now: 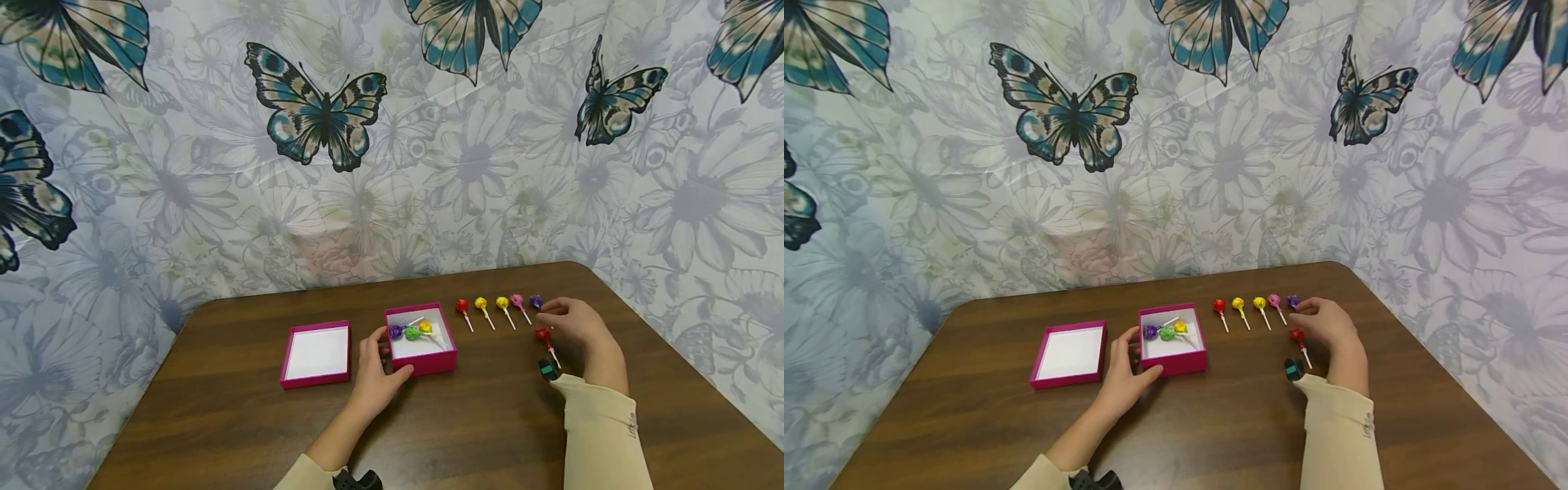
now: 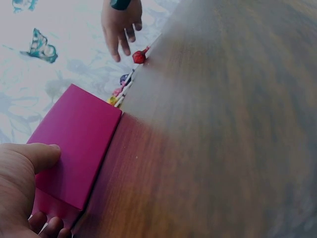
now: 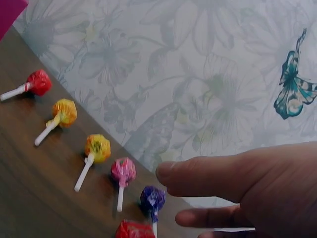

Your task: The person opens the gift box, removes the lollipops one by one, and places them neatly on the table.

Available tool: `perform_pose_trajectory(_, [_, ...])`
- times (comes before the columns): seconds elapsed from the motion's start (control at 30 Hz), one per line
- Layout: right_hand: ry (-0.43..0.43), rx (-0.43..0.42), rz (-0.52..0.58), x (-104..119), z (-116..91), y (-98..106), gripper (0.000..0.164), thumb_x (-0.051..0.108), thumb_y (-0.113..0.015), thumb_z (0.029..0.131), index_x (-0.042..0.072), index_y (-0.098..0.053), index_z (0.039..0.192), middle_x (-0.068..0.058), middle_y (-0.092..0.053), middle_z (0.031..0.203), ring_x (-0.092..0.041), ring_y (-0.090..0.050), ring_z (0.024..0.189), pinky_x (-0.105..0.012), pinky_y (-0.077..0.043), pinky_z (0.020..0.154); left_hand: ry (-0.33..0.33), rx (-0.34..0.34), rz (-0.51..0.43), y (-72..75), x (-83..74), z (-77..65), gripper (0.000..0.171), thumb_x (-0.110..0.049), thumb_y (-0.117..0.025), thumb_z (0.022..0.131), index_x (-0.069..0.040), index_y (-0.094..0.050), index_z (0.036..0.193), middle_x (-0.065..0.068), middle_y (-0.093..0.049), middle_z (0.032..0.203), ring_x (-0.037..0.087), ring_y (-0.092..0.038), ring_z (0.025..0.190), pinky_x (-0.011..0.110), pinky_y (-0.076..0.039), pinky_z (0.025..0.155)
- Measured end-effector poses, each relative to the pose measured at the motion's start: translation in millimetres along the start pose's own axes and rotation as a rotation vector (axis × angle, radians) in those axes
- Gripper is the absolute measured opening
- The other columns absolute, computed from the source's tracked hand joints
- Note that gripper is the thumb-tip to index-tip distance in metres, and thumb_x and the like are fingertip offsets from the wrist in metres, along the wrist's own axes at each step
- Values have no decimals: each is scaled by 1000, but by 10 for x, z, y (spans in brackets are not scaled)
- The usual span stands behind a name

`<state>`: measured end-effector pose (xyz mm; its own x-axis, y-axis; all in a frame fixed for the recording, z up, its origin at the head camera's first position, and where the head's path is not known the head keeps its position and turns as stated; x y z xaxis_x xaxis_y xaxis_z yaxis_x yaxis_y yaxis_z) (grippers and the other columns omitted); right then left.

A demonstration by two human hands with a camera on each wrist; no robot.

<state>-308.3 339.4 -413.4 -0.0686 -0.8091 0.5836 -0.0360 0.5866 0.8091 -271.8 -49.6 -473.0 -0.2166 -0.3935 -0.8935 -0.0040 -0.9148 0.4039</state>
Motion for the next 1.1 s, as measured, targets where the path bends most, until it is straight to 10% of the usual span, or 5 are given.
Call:
perform_pose_trajectory(0.47, [72, -139, 55, 500, -4, 75, 45, 41, -62, 97, 6, -66, 124, -22, -67, 120, -36, -61, 106, -47, -51, 83, 5, -7, -1, -4, 13, -5, 84, -21, -82, 82, -16, -32, 149, 12, -39, 138, 22, -49, 119, 37, -46, 98])
perform_pose_trajectory(1.1, [207, -103, 109, 1143, 126, -353, 31, 32, -65, 96, 12, -70, 119, -11, -71, 114, -30, -64, 104, -41, -51, 83, -13, -11, 4, 0, -10, -9, 83, -21, -82, 82, -14, -32, 148, 12, -39, 138, 22, -49, 119, 38, -46, 98])
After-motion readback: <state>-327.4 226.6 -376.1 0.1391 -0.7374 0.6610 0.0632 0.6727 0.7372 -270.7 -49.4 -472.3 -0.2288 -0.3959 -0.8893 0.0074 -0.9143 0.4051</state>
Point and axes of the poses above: each hand's wrist, its own z-axis towards the middle knuckle, its own y-axis out of the back of the hand, x = y × z, the point moved 7 cm from there along z, towards the middle knuckle
